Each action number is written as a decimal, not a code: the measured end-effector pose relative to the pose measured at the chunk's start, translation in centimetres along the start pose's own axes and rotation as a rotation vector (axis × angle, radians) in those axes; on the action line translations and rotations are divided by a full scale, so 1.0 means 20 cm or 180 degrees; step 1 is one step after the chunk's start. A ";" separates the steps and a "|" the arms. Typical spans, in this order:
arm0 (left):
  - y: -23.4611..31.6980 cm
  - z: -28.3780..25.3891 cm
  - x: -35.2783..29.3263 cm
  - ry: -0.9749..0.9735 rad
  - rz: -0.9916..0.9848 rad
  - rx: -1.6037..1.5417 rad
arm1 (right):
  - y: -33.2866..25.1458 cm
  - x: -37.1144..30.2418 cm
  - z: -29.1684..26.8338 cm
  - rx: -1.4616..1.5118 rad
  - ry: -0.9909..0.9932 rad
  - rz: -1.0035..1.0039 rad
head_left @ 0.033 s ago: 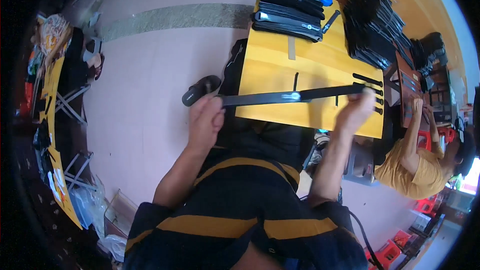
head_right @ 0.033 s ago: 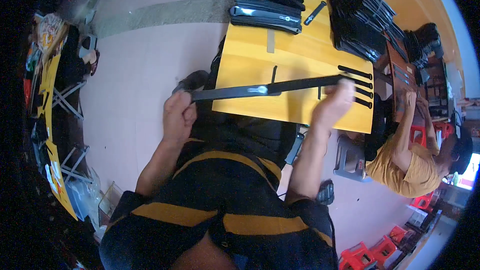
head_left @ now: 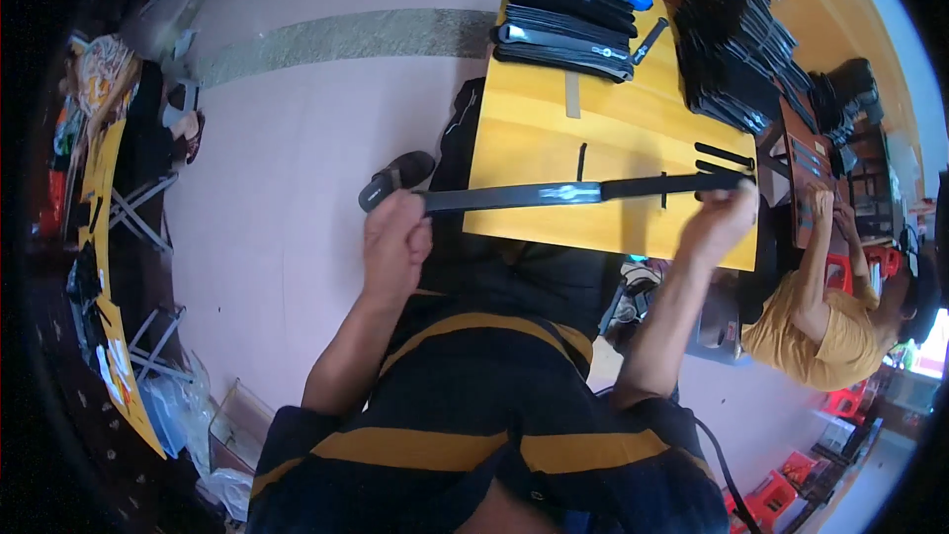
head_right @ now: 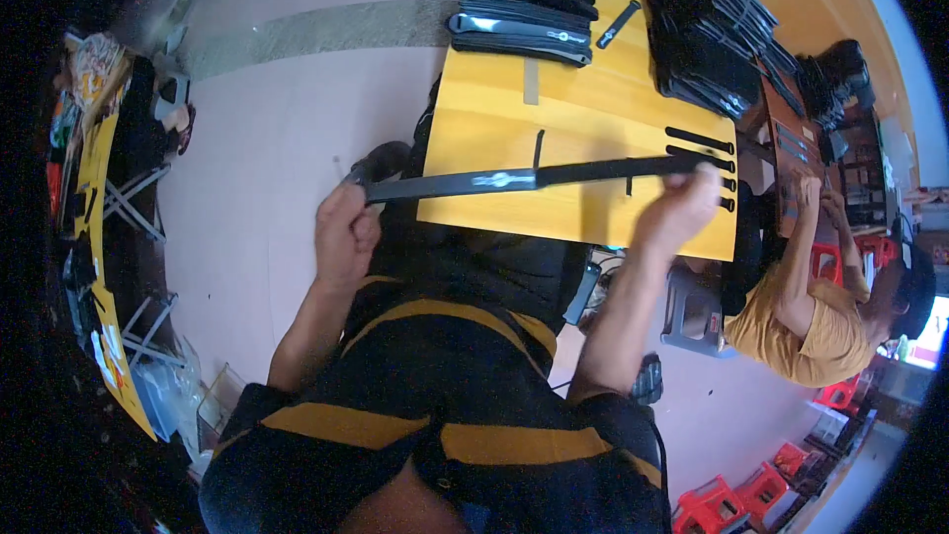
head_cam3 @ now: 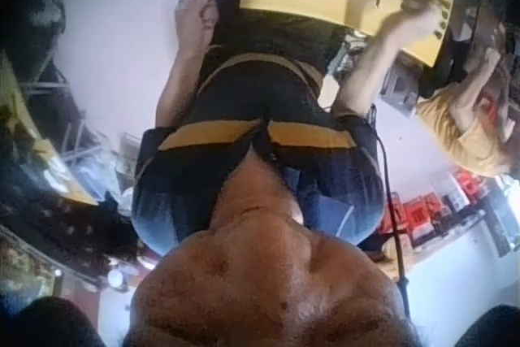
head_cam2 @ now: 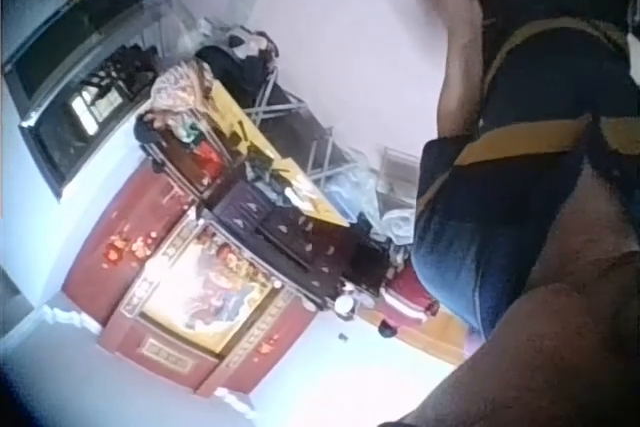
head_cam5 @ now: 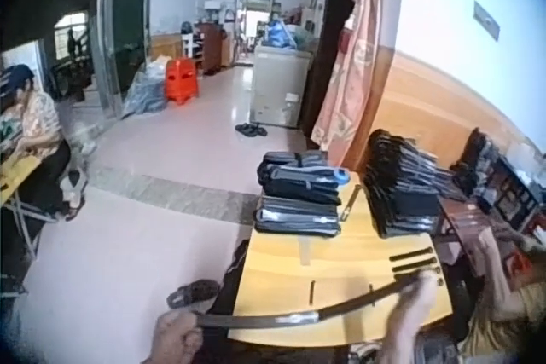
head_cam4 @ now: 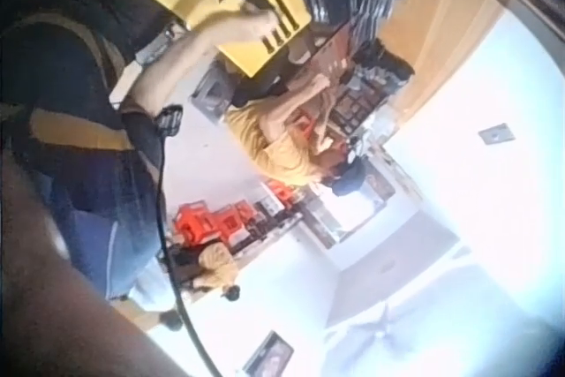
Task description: Assembling leather straps by peeling adhesive backing and sticking components together.
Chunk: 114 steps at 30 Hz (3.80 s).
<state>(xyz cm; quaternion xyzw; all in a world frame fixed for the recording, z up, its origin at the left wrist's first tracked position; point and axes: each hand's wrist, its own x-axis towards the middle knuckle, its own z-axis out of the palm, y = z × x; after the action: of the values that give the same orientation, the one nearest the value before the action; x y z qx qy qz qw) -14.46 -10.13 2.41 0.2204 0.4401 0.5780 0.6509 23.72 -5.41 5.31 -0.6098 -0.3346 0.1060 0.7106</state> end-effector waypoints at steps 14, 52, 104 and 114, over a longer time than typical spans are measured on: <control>0.01 0.21 0.47 -0.0446 0.0388 0.1235 | -0.03 -0.08 -0.35 0.1801 -0.0148 0.0650; -0.73 -1.54 1.20 0.0473 -0.0402 0.4198 | 0.37 -0.21 0.04 0.4054 -0.1901 0.3329; -1.07 -1.39 1.96 -0.1175 -0.0788 0.4828 | 0.34 -0.24 0.00 0.4350 -0.1509 0.3638; -1.31 -1.42 2.01 -0.1001 -0.0742 0.5447 | 0.34 -0.24 0.01 0.4262 -0.1508 0.3659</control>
<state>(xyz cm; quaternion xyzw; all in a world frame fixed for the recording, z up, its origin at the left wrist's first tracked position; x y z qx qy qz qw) -25.59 15.45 -45.99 0.6637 0.6474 -0.0576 0.3703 21.76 -6.39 -2.82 -0.1051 0.0150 0.7380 0.6664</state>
